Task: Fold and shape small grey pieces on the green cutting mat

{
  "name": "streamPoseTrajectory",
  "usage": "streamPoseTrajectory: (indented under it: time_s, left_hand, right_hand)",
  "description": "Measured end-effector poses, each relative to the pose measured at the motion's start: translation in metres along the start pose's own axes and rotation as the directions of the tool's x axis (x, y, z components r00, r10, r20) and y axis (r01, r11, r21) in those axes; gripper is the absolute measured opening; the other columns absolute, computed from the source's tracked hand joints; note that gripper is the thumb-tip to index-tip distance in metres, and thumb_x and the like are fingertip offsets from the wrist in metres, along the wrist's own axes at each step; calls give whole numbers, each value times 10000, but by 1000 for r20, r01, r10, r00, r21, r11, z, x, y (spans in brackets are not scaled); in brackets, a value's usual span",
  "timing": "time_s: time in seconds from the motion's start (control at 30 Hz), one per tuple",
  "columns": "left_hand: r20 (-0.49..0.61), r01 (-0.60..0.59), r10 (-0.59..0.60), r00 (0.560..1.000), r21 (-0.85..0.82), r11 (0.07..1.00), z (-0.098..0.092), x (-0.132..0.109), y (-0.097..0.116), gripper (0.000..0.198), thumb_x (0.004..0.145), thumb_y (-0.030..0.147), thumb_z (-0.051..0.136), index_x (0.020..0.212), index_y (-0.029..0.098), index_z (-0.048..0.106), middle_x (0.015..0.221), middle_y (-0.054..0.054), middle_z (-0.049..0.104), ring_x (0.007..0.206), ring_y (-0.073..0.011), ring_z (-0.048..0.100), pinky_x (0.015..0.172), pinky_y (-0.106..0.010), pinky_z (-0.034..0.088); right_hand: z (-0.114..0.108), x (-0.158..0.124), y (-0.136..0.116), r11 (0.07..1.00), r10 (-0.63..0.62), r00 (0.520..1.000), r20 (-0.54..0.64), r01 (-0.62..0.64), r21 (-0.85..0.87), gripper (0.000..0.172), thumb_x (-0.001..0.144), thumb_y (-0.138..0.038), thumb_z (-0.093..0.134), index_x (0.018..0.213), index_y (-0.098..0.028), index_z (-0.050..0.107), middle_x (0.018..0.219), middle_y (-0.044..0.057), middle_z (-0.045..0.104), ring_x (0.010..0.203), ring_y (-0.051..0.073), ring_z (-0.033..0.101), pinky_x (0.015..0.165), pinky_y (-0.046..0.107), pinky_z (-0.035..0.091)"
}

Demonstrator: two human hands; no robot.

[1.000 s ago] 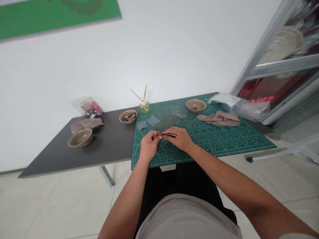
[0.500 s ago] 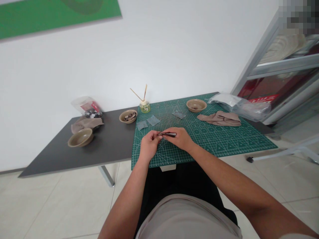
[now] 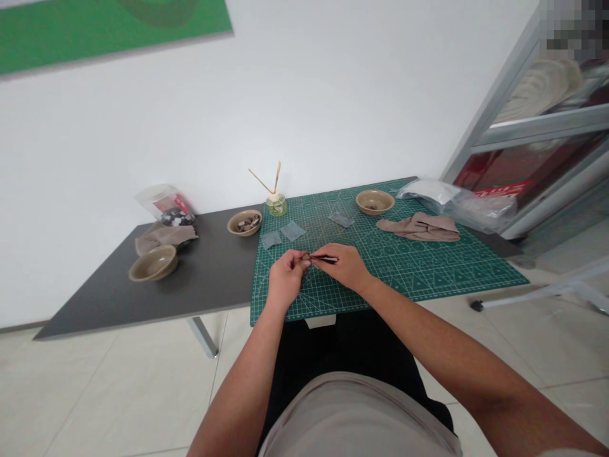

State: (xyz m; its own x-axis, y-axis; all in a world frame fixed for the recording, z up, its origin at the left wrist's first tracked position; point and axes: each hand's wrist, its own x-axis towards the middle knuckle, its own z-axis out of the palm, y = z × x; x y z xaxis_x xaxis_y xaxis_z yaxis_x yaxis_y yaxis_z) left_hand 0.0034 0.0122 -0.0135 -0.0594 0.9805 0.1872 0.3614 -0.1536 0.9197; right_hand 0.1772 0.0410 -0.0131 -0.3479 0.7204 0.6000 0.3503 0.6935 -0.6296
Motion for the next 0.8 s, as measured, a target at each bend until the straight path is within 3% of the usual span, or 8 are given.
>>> streamPoseTrajectory:
  time_s: [0.2,0.6,0.8]
  left_hand:
    - [-17,6,-7,1000,-24,1000,0,-1,1,113,790,266,617,863,202,675,617,51,561,598,-127,527,604,-246,398]
    - [21,24,-23,1000,-69,997,-1,2,-2,93,781,277,622,820,197,652,629,43,562,596,-126,522,602,-246,406]
    - [16,12,-11,1000,-24,1000,-1,2,-5,117,794,276,611,861,204,676,643,38,579,601,-130,519,594,-248,391]
  right_hand:
    - [2,-1,2,999,-26,999,-32,25,-33,78,871,-226,691,901,-249,759,863,5,761,819,164,712,774,285,545]
    - [0,1,0,996,75,995,71,-78,46,175,861,-208,682,1013,-245,761,998,20,779,897,185,735,814,296,560]
    - [-2,2,-1,993,98,992,76,-102,53,154,856,-215,694,972,-269,778,953,1,783,866,177,737,798,292,562]
